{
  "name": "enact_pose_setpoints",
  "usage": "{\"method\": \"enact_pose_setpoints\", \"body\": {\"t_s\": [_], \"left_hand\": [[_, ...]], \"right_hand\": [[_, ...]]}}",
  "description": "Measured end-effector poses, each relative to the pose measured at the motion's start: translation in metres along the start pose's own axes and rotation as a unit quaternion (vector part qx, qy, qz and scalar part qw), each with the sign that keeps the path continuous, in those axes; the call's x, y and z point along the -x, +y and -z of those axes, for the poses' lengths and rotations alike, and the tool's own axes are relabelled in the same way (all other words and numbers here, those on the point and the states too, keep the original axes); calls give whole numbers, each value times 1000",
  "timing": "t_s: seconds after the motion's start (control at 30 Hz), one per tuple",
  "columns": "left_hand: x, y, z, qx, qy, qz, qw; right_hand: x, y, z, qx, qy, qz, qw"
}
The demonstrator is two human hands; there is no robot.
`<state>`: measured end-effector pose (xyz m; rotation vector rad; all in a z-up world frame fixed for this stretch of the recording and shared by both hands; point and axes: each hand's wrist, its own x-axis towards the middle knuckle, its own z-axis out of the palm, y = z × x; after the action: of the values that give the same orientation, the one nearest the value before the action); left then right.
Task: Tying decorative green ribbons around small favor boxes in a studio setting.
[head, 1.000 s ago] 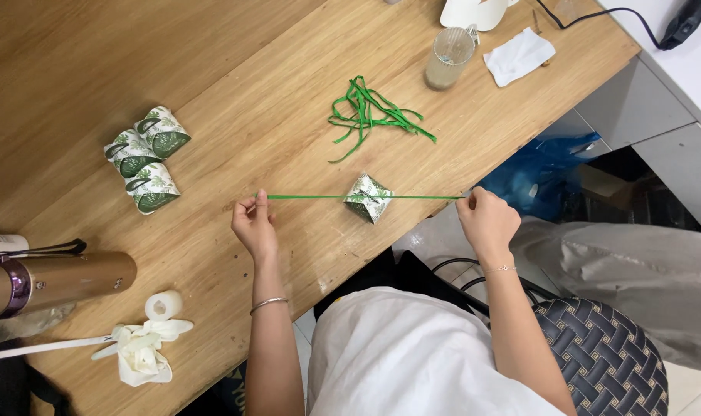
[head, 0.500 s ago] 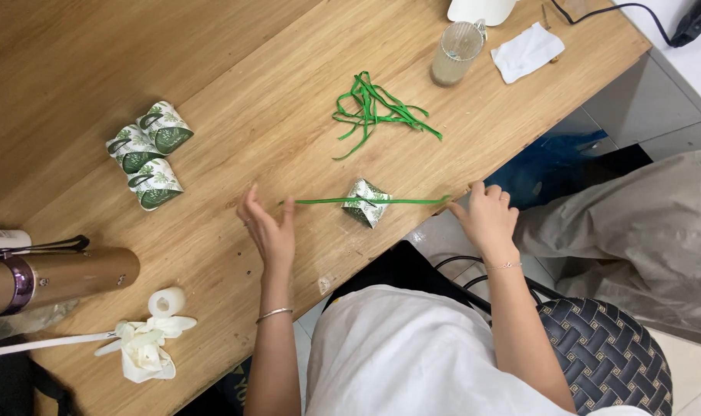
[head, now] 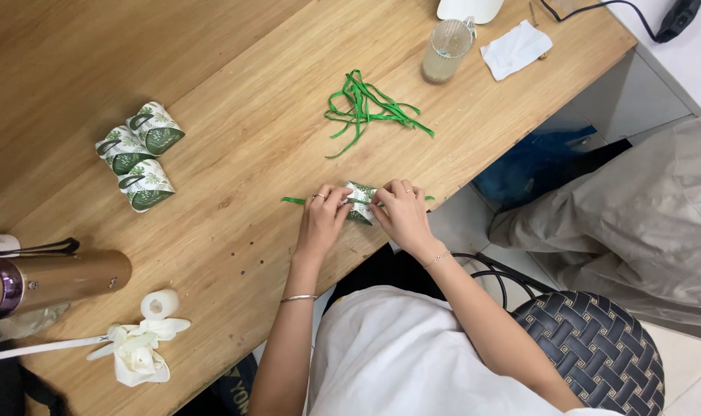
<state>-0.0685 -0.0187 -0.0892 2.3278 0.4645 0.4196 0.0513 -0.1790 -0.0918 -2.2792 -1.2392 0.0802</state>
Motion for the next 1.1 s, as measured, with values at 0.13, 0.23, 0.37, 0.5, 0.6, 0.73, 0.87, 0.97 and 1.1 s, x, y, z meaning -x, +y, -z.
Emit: {"method": "enact_pose_setpoints", "body": {"t_s": [0.13,0.23,0.37,0.5,0.6,0.73,0.87,0.97,1.1], "left_hand": [[6,8,13,-24,-17,25,999],[7,9,19,-2,-45,96,994],[9,-12,15,192,-131,276,932],[7,-39,-10,369,-93,203,902],[-4,-27,-16,434,-91,248,861],[-4,-28,-36,582,-53,247,773],[-4,-28,-44,638,-18,257,725],[1,-26,-45,610,-17,200,766],[0,-22,-44,548,-5,203,812]], "right_hand": [[-4,-6,11,-76,-12,-53,996],[-1,21,-9,-182,-52,-121,974],[2,45,-26,-457,-99,-200,861],[-11,21,1,-575,-109,-260,768],[-11,28,-11,-654,-100,-273,698],[-6,43,-33,-697,-61,-275,659],[-11,42,-31,-691,-57,-276,666],[-14,40,-35,-679,-59,-282,675],[-18,40,-39,-670,-57,-277,686]]}}
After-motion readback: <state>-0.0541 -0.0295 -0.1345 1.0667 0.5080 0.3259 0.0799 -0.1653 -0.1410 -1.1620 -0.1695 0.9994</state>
